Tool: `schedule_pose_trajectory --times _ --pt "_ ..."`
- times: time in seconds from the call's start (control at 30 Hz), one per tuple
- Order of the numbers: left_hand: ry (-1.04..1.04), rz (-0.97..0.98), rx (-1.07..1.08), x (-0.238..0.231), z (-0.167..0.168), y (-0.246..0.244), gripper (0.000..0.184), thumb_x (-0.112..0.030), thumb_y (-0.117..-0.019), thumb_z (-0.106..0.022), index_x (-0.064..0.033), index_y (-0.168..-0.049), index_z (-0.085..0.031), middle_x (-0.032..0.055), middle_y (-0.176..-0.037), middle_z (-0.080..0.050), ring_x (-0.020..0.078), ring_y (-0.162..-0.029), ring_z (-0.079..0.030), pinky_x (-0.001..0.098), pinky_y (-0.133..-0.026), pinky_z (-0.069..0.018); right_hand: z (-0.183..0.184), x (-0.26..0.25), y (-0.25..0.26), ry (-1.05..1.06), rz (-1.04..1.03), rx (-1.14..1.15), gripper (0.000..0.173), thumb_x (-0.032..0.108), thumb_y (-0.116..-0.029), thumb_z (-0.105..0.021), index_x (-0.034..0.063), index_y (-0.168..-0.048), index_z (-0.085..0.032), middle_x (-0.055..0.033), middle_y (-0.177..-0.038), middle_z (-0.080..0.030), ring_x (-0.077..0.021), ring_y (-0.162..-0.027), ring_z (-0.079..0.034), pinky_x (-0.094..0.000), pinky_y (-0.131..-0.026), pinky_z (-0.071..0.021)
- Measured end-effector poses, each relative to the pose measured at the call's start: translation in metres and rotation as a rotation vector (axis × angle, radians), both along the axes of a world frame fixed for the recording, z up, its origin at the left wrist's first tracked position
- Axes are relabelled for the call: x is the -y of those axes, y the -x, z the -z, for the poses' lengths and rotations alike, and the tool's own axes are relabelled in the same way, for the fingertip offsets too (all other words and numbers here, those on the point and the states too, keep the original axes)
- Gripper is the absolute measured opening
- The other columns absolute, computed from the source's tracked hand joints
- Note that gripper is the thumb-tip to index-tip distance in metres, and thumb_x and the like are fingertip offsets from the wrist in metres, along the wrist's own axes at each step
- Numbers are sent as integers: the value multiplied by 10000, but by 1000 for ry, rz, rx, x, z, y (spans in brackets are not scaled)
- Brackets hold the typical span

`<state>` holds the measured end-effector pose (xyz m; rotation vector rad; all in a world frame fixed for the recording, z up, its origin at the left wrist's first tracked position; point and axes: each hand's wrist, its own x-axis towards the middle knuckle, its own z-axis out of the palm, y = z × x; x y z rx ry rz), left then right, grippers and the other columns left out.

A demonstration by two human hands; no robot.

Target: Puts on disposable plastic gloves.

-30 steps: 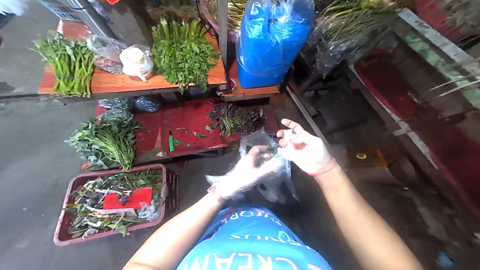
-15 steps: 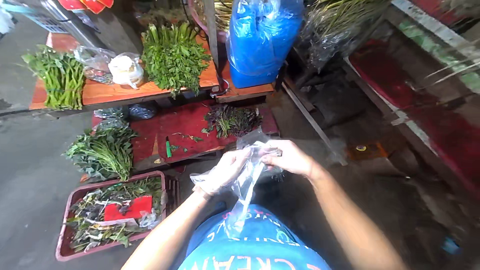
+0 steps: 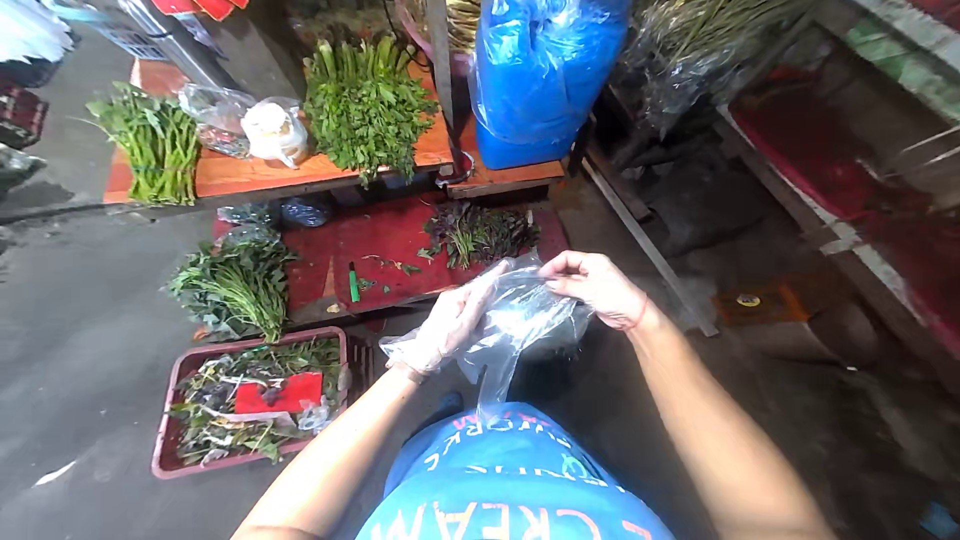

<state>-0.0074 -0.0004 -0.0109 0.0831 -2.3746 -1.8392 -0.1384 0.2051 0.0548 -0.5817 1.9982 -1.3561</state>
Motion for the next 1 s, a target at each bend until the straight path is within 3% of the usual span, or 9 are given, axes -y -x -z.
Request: schedule_pose_trajectory --times 0.17,0.37,0.47,0.53,0.6,0.7,0.83,0.9,1.0 --pt "43 40 61 7 -2 -1 476 -251 -1126 -283 -41 -1462 -547 126 -1365 -648 101 -1175 -631 317 -1049 -476 8 -1 7 -51 -70 71 204 4 -1018 -563 -30 -1191 -666 -35 -942 -696 -54 -783 -637 -230 -743 -548" --pt "-35 14 187 14 10 3 498 -262 -1121 -270 -69 -1554 -422 120 -1505 -542 175 -1338 -551 387 -1143 -418 20 9 5 -45 38 34 19 5 -958 -675 7 -939 -677 24 -733 -655 8 -576 -560 -155 -542 -479" --pt "-77 -407 159 29 11 0 527 -316 -1096 -400 -51 -1551 -384 189 -1442 -554 248 -1228 -615 461 -1051 -495 24 7 2 -6 182 60 133 -26 -929 -696 44 -887 -591 33 -687 -608 2 -534 -518 -149 -512 -442" --pt "-46 -557 1 26 2 -9 405 -276 -1053 -497 22 -1324 -544 154 -1293 -615 161 -1054 -656 369 -914 -559 30 7 -2 39 242 74 200 -30 -921 -701 65 -877 -530 32 -674 -583 -13 -549 -534 -165 -537 -471" --pt "-27 -421 -47 10 -16 -17 276 -173 -1017 -570 65 -1141 -633 139 -1083 -677 125 -904 -660 329 -824 -565 35 13 -11 78 275 99 249 -21 -923 -702 76 -851 -484 28 -643 -548 -29 -538 -534 -184 -540 -486" --pt "-106 -152 82 -21 -30 -6 313 -228 -955 -699 25 -1136 -668 71 -965 -685 82 -830 -637 277 -781 -545 33 33 -31 110 306 157 242 -30 -956 -644 84 -822 -477 48 -609 -520 -1 -488 -478 -149 -486 -426" --pt "-226 -57 84 -25 -17 15 171 -166 -953 -703 0 -965 -663 -24 -774 -616 5 -692 -567 198 -693 -495 29 45 -47 233 305 329 182 52 -1078 -408 58 -979 -561 54 -665 -568 16 -506 -507 -132 -495 -456" --pt "-248 -73 65 -16 -15 16 133 -121 -984 -650 7 -953 -663 -19 -772 -620 11 -686 -575 207 -692 -508 31 40 -43 281 356 390 309 184 -1121 -333 96 -928 -558 81 -557 -480 9 -439 -434 -143 -456 -410" --pt "-289 -183 94 9 -9 17 142 -137 -1030 -580 -18 -991 -648 5 -825 -645 60 -720 -608 264 -712 -533 27 29 -32 244 477 346 250 137 -1106 -424 118 -870 -506 87 -535 -401 6 -409 -359 -134 -427 -357"
